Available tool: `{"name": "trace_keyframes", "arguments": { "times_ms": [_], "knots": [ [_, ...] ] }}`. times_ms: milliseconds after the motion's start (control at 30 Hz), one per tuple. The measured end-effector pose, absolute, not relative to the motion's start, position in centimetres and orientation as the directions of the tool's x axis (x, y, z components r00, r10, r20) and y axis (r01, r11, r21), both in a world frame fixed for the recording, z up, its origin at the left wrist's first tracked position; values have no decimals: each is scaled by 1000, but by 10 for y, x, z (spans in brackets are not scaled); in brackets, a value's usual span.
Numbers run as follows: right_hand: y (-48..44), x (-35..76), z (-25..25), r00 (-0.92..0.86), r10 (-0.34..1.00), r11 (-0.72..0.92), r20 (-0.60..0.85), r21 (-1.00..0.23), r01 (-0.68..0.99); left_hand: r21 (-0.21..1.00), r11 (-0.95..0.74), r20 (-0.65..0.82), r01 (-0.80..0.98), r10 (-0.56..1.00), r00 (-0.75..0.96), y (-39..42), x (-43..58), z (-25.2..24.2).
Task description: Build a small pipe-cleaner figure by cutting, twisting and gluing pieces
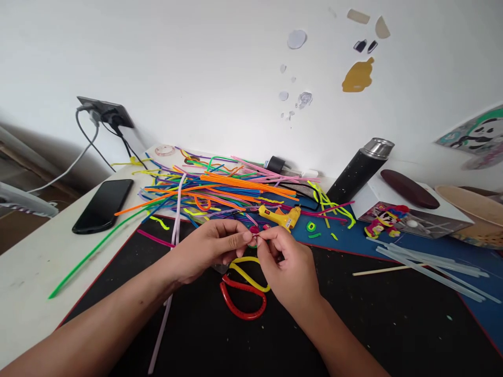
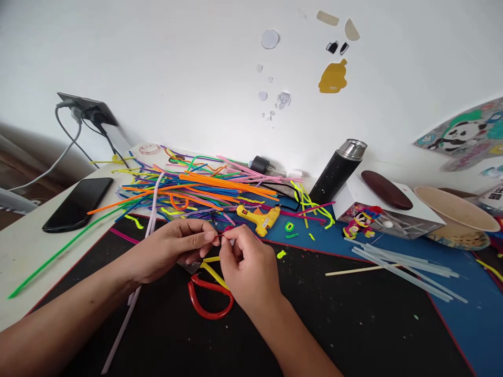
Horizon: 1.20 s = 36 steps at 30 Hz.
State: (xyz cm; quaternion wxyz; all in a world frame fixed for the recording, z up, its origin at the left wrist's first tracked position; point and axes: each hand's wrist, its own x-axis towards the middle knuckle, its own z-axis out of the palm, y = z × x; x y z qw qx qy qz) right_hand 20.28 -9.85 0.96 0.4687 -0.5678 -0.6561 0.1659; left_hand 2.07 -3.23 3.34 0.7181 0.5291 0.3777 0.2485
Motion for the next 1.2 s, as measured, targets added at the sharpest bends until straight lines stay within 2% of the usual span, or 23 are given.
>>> {"name": "trace_keyframes", "arguments": {
  "times_ms": [200, 433, 667, 800, 967, 1200],
  "knots": [
    [-99, 203, 9, 53, 889, 324, 454, -708, 627, 896, 444, -348, -11, 718, 602, -31, 22, 33],
    [-100, 203, 11, 48, 910, 311, 411, -756, 575, 835, 545, -380, -75, 669, 639, -31, 19, 32],
    [-101, 205, 16, 38, 952, 268, 303, -889, 371, 802, 580, -378, -143, 678, 630, -29, 17, 30],
    [-100, 205, 16, 47, 968, 220, 247, -922, 319, 786, 603, -397, -135, 661, 637, -30, 18, 30],
    [-100, 206, 16, 44, 979, 174, 197, -935, 308, 806, 580, -397, -117, 677, 619, -31, 19, 31],
    [-100, 204, 15, 60, 969, 199, 240, -898, 392, 837, 536, -374, -108, 705, 602, -30, 18, 26]
  ]
}}
